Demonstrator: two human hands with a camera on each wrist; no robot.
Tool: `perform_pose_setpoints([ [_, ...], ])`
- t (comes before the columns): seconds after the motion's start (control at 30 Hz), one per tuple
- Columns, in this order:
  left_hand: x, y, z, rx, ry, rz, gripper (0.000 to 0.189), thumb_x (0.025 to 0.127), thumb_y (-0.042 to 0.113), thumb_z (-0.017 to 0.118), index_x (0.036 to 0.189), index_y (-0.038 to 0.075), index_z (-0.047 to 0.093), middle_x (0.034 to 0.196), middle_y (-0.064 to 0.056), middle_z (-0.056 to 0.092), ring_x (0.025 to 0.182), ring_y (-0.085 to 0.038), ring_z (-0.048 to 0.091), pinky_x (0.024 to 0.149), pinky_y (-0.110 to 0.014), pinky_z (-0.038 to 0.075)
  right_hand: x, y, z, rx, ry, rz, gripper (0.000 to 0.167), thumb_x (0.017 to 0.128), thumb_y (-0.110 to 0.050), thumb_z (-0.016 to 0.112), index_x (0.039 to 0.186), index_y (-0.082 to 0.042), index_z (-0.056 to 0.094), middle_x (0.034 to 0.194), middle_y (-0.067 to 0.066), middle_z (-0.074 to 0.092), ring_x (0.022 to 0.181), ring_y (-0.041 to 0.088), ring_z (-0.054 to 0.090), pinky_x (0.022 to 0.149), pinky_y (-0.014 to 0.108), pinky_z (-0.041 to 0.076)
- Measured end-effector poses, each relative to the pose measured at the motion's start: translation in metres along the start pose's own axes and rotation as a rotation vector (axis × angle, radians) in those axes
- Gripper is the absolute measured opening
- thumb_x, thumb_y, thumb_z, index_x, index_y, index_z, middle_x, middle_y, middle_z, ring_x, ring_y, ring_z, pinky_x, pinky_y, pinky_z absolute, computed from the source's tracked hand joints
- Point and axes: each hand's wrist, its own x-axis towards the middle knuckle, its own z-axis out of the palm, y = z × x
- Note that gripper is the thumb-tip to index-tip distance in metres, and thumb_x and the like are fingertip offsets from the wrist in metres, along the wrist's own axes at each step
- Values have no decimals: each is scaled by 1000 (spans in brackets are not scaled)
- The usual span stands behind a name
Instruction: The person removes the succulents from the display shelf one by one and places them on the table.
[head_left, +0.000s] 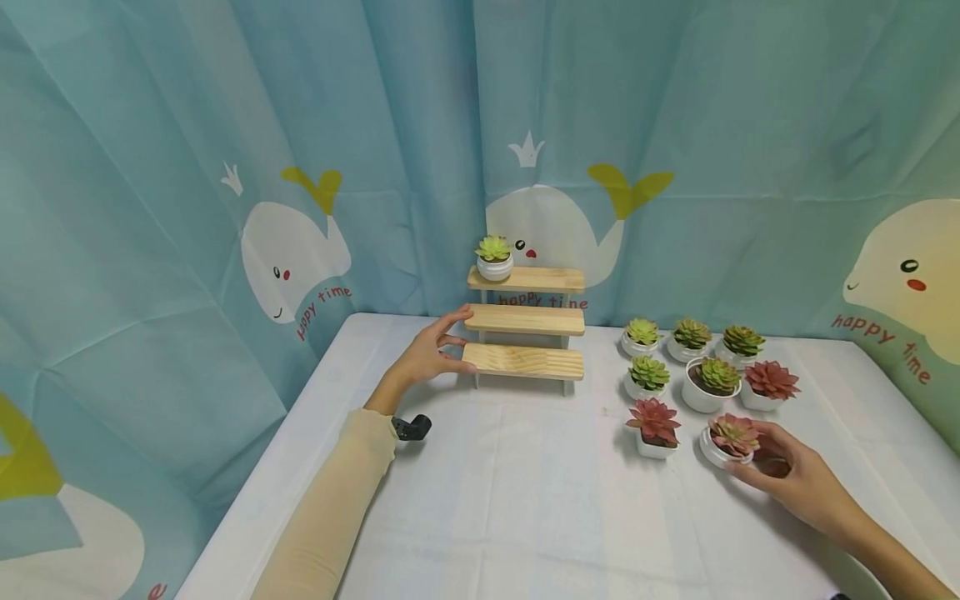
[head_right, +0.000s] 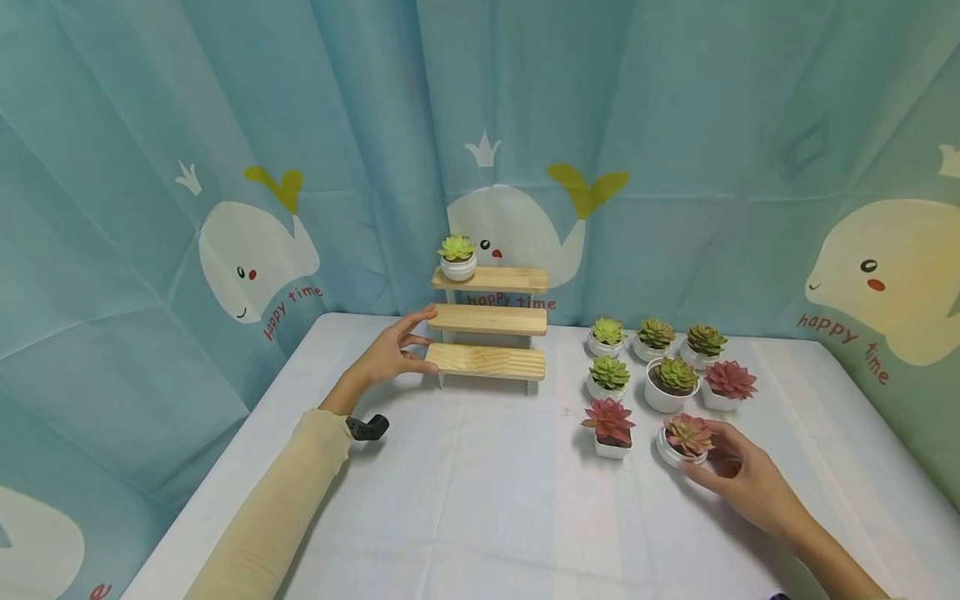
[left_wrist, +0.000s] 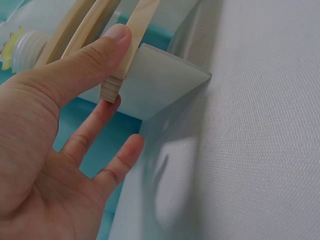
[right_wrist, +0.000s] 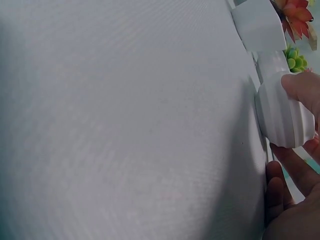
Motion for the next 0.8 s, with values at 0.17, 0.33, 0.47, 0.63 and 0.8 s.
perform_pose_setpoints([
  [0.17, 0, 1, 0, -1, -1, -1, 95, 80, 4, 89, 159, 22, 40, 168, 14, 23, 127, -32, 59, 96, -50, 55, 0, 0, 0, -4, 3, -1, 56, 88, -20, 84, 133, -3, 56, 113, 12, 70, 89, -12, 57, 70, 10, 49],
  [0.33, 0, 1, 0, 1, 1, 1, 95, 80, 3, 89, 159, 22, 40, 168, 14, 23, 127, -31, 59, 96, -50, 55, 0, 0, -1, -6, 6, 0, 56, 88, -20, 84, 133, -3, 56, 113, 12, 70, 89, -13, 56, 70, 9, 48],
  [0.47, -1, 2, -1, 3, 0, -3, 94, 80, 4, 89, 159, 22, 40, 168, 14, 23, 127, -31, 59, 95, -49, 55, 0, 0, -1, 2, 9, -8, 56, 88, -20, 84, 133, -3, 56, 109, -9, 68, 89, -12, 57, 70, 9, 48],
  [0.63, -1, 1, 0, -2, -2, 1, 94, 80, 3, 88, 159, 21, 40, 169, 13, 23, 127, -32, 58, 95, -48, 55, -1, -1, -1, -6, 2, 0, 59, 89, -21, 83, 137, -1, 54, 105, -12, 64, 87, -11, 57, 69, 12, 49],
  [0.8, -2, 0, 0, -8, -7, -2, 94, 81, 3, 88, 159, 22, 39, 168, 15, 22, 128, -32, 58, 97, -48, 55, -2, -1, 0, 6, -1, -2, 57, 89, -20, 83, 135, -2, 55, 105, -22, 63, 89, -12, 57, 70, 11, 49],
])
